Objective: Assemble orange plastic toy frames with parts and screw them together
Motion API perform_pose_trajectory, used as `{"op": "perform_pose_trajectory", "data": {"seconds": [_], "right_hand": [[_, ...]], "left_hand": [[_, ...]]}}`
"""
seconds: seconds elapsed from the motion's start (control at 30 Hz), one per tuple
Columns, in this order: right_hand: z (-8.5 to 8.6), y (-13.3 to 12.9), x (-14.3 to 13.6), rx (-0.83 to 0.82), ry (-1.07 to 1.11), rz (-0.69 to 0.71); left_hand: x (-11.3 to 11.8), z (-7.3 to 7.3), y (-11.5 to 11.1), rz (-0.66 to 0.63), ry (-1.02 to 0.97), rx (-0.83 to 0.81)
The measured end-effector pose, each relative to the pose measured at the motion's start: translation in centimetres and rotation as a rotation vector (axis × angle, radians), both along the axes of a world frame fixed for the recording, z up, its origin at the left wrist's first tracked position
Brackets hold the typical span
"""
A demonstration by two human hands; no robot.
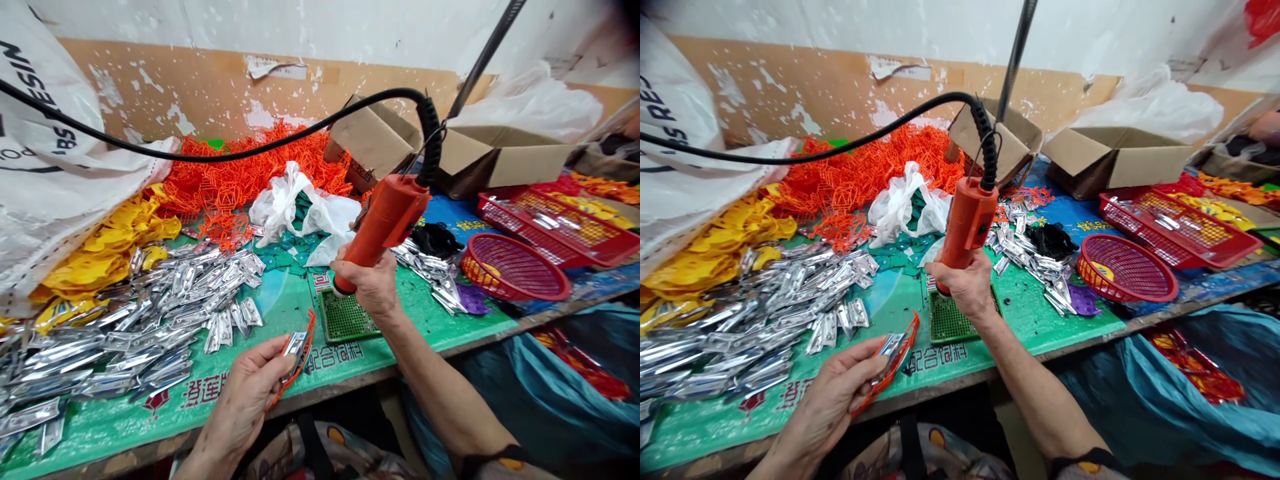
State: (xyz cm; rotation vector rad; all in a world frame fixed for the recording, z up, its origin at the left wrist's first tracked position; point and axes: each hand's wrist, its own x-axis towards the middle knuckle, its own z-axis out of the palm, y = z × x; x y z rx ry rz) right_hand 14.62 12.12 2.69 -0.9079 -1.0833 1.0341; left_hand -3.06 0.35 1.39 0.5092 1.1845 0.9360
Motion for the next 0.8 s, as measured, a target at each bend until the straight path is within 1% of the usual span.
{"op": "perform_pose_trajectory", "data": {"seconds": [0.13, 0.23, 0.3, 0.4, 0.53, 0.6, 0.7, 0.8], "right_hand": [[-0.2, 0.1, 0.0, 0.0, 0.011, -0.01], [0.2, 0.2, 0.2, -0.01, 0.045, -0.037], [0.9, 0.1, 0.5, -0.006, 0.071, -0.043], [2.5, -0.4, 0.8, 0.009, 0.115, -0.018], [4.9, -2.0, 0.7, 0.038, 0.147, 0.048], [5.8, -3.1, 0.3, 0.042, 0.161, 0.096], [6.6, -4.7, -0.6, 0.026, 0.172, 0.145], [6.9, -6.0, -1.5, -0.001, 0.152, 0.161]], "left_hand": [[0.1, 0.3, 0.0, -0.007, 0.026, 0.002], [0.3, 0.4, 0.0, -0.021, 0.063, 0.0], [0.5, 0.4, 0.0, -0.025, 0.056, 0.005], [0.6, 0.2, 0.0, -0.023, 0.02, 0.021], [1.0, 0.2, 0.0, -0.027, 0.001, 0.039], [1.2, 0.2, 0.0, -0.039, 0.007, 0.055], [1.5, 0.3, -0.1, -0.072, 0.027, 0.114], [1.6, 0.4, -0.2, -0.1, 0.083, 0.196]]}}
